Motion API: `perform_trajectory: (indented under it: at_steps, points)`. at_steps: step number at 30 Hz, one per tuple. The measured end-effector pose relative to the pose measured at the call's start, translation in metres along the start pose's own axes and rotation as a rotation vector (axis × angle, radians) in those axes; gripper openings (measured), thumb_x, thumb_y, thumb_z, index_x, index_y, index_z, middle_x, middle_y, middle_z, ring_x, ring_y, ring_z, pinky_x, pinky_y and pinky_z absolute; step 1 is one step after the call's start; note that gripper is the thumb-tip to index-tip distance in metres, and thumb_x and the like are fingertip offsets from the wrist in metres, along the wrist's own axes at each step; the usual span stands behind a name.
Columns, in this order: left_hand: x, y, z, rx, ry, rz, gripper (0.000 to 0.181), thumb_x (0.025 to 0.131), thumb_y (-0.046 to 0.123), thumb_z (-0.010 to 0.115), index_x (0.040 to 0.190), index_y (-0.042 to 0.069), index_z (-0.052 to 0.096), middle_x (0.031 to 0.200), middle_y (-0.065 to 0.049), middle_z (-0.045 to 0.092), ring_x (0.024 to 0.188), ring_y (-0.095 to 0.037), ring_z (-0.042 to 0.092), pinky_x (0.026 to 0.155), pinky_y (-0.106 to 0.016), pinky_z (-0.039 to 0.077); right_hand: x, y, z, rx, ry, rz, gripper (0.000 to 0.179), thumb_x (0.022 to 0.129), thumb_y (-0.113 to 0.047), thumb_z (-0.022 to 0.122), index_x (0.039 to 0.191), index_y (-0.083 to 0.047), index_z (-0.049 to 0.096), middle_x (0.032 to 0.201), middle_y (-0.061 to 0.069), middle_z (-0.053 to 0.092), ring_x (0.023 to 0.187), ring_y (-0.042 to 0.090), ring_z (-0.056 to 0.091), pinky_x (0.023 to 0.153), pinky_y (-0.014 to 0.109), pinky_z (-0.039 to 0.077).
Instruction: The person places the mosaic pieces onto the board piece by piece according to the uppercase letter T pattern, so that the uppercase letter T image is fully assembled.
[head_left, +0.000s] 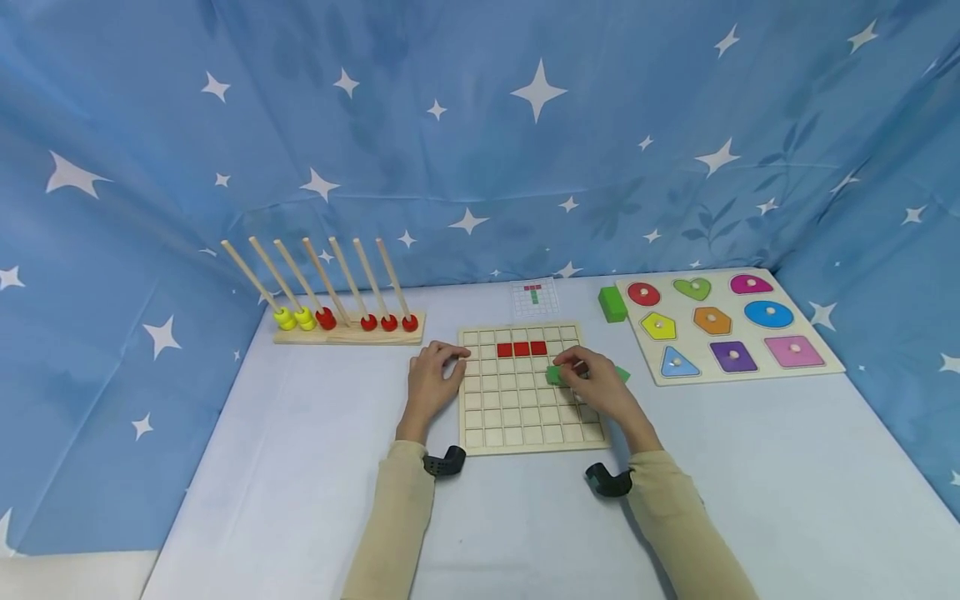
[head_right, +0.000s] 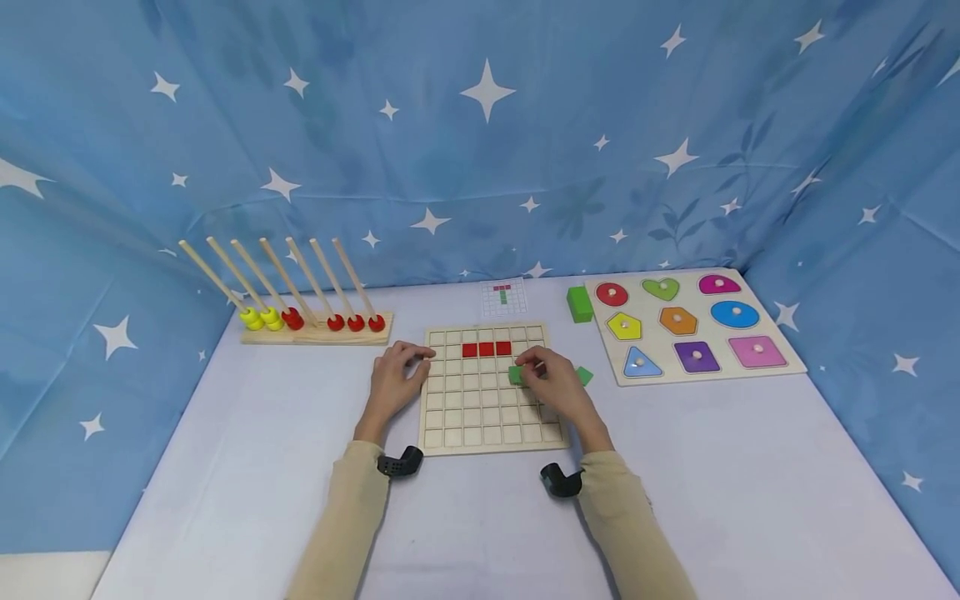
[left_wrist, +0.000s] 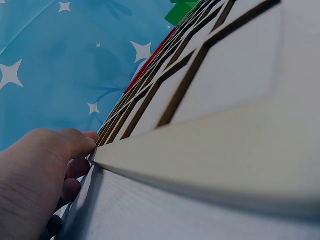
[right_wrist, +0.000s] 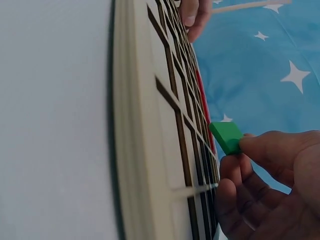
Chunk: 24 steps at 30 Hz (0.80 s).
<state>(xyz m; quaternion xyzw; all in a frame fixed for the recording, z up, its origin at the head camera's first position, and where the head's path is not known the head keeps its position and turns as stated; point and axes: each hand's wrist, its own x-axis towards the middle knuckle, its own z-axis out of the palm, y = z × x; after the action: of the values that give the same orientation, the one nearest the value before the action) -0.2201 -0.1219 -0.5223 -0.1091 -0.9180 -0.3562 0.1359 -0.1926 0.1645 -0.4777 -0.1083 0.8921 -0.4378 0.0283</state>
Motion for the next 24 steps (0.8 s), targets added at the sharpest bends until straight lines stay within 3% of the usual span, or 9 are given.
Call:
perform_trajectory:
  at_steps: [10, 17, 24]
  points:
    - [0.000, -0.001, 0.000, -0.002, 0.006, 0.007, 0.014, 0.090, 0.021, 0.062, 0.101, 0.020, 0.071, 0.101, -0.001, 0.061, 0.084, -0.018, 0.051, 0.074, -0.035, 0.030, 0.010, -0.007, 0.010, 0.025, 0.002, 0.000, 0.015, 0.092, -0.011, 0.057, 0.105, -0.008, 0.063, 0.099, 0.008, 0.064, 0.085, 0.021, 0.059, 0.077, 0.033, 0.047]
    - [-0.001, 0.000, 0.000, -0.003, -0.015, -0.018, 0.015, 0.091, 0.023, 0.062, 0.102, 0.022, 0.070, 0.104, 0.000, 0.061, 0.087, -0.019, 0.052, 0.076, -0.035, 0.030, 0.015, -0.008, 0.014, 0.004, -0.005, -0.018, 0.014, 0.092, -0.011, 0.058, 0.104, -0.007, 0.063, 0.097, 0.007, 0.065, 0.079, 0.018, 0.056, 0.073, 0.031, 0.046]
    - [-0.001, -0.001, 0.002, -0.005, 0.003, -0.007, 0.014, 0.090, 0.022, 0.062, 0.101, 0.022, 0.071, 0.104, 0.000, 0.062, 0.088, -0.019, 0.053, 0.076, -0.035, 0.030, 0.021, -0.009, 0.020, 0.009, 0.012, -0.041, 0.014, 0.091, -0.012, 0.060, 0.103, -0.006, 0.064, 0.096, 0.007, 0.065, 0.082, 0.018, 0.059, 0.076, 0.032, 0.047]
